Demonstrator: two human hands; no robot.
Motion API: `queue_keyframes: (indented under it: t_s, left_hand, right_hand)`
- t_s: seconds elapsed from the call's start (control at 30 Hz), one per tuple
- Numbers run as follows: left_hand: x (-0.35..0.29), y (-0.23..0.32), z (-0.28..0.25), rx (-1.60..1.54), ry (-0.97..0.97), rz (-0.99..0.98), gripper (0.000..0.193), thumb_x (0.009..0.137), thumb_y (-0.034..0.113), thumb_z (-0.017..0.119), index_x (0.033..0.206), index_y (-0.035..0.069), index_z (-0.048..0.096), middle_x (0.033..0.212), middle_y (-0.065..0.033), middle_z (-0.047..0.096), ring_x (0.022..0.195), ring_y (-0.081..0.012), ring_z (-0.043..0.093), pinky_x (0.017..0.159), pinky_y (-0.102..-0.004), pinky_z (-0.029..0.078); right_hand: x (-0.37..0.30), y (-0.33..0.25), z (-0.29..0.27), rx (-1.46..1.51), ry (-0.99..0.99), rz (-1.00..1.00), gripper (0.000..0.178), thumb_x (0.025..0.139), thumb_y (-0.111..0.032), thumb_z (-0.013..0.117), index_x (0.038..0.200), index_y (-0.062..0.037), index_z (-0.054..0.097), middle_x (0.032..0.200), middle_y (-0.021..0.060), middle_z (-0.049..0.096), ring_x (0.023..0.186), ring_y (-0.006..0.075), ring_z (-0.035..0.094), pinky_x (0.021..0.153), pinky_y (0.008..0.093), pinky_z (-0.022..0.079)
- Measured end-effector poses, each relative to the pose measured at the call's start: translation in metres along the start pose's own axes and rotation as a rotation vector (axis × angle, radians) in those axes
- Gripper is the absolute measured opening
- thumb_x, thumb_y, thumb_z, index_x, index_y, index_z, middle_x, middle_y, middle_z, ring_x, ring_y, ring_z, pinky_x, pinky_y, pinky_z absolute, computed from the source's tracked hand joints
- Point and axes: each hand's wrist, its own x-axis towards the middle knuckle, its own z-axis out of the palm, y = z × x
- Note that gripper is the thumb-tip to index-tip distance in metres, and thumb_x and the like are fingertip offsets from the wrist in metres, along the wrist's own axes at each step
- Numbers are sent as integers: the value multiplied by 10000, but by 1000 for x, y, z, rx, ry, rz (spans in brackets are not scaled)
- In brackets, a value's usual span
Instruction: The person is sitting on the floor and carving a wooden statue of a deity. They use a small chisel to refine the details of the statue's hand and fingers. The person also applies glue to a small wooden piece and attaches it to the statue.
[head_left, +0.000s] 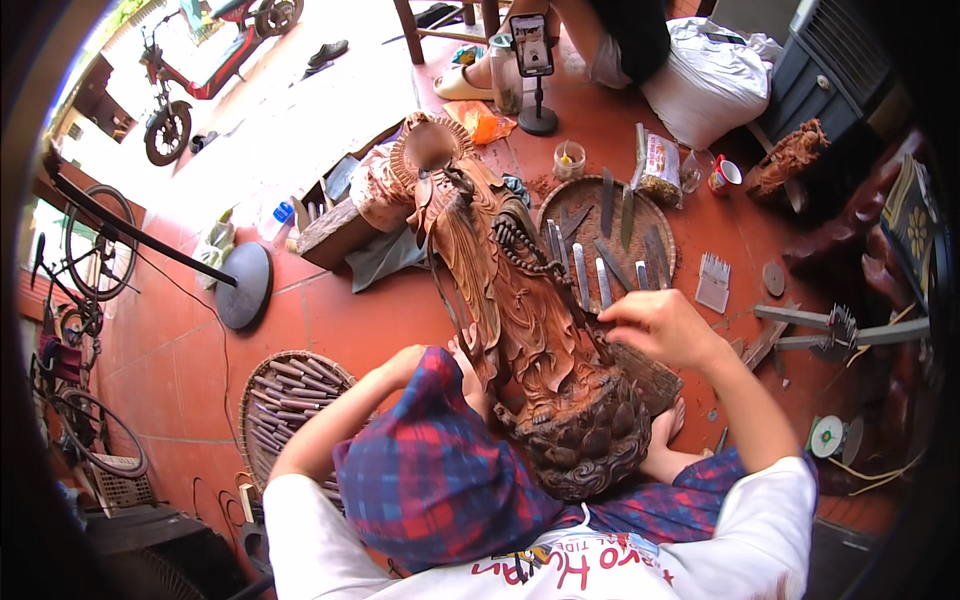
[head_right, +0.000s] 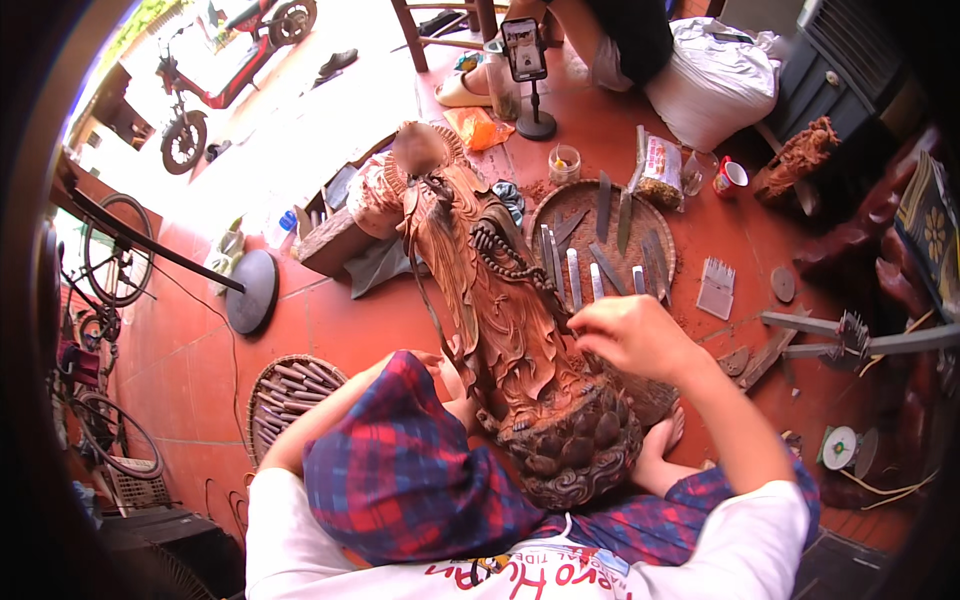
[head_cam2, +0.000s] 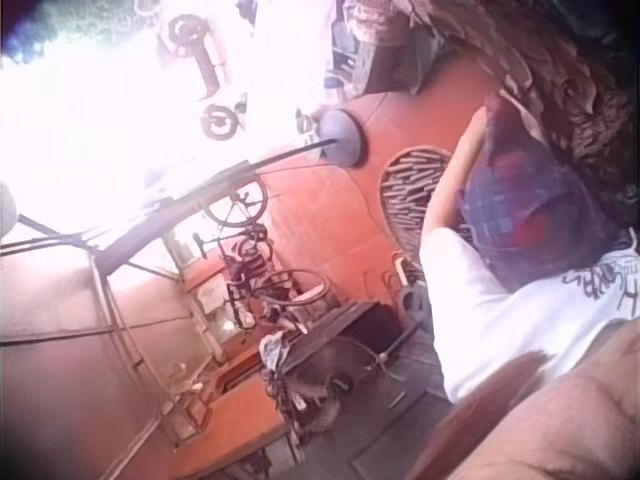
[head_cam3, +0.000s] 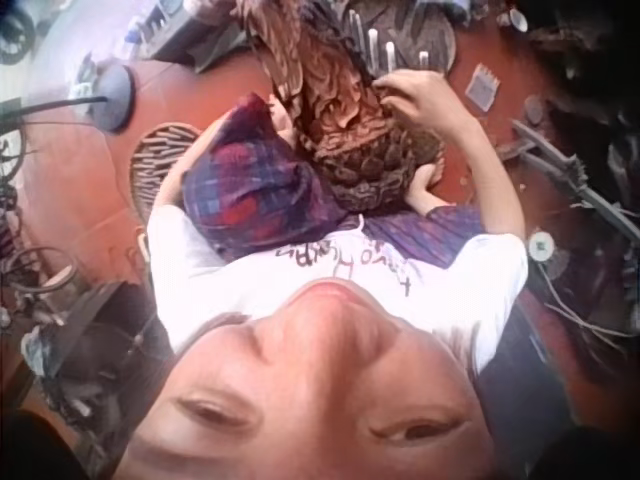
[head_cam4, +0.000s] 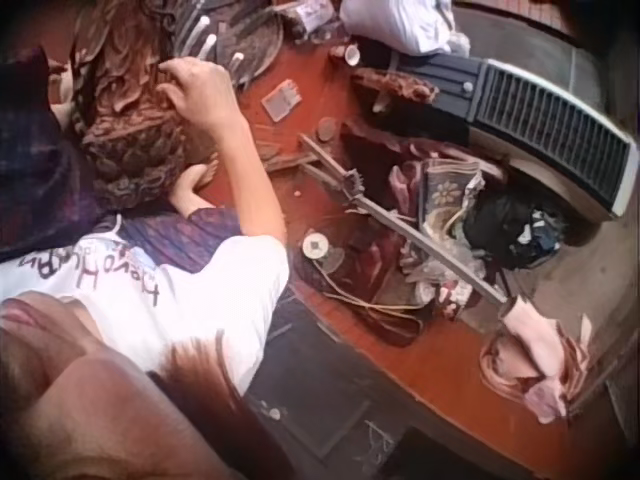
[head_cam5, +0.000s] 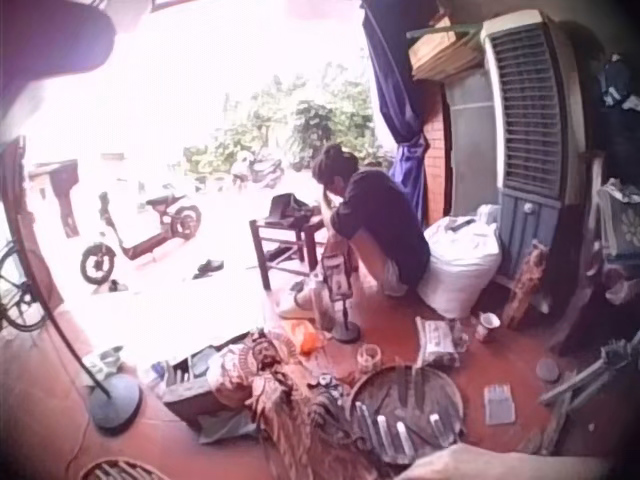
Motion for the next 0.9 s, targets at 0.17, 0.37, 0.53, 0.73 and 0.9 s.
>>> queue_keyframes:
  t_s: [0.17, 0.37, 0.53, 0.73, 0.9]
  left_hand:
    - [-14, 49, -70, -182, 263, -73, 381, 950, 311, 618, 1219, 47, 667, 1099, -176, 716, 1020, -323, 691, 890, -406, 539]
    - [11, 39, -52, -419, 388, -166, 342, 921, 195, 635, 1210, 16, 660, 1110, -212, 694, 1014, -355, 681, 888, -409, 537]
    - [24, 55, -24, -646, 486, -265, 344, 969, 177, 604, 1264, 3, 637, 1150, -209, 684, 1020, -307, 696, 864, -377, 550]
    - [6, 56, -19, -658, 451, -325, 316, 987, 207, 612, 1202, -19, 660, 1071, -185, 702, 946, -256, 698, 838, -357, 551]
    - [-43, 68, -108, -877, 852, -291, 211, 985, 193, 625, 972, -6, 695, 913, -68, 674, 815, -131, 618, 764, -272, 477]
  right_hand:
    - [4, 49, 63, 202, 531, 501, 158, 853, -61, 761, 773, 39, 669, 623, 108, 593, 569, 102, 547, 529, 290, 417]
    - [-6, 103, 103, 177, 590, 692, 182, 911, -95, 716, 769, 13, 680, 614, -13, 591, 578, 32, 496, 519, 242, 383]
    - [-20, 164, 88, 54, 506, 931, 127, 841, -108, 773, 905, -3, 740, 692, 27, 689, 630, 51, 595, 585, 252, 477]
    - [-19, 208, 123, -104, 389, 947, 194, 780, -193, 814, 882, -47, 737, 788, 156, 718, 710, 299, 711, 667, 395, 543]
    - [-25, 196, 157, -142, 473, 937, 154, 799, -151, 784, 857, -28, 711, 808, 150, 702, 778, 348, 689, 694, 435, 535]
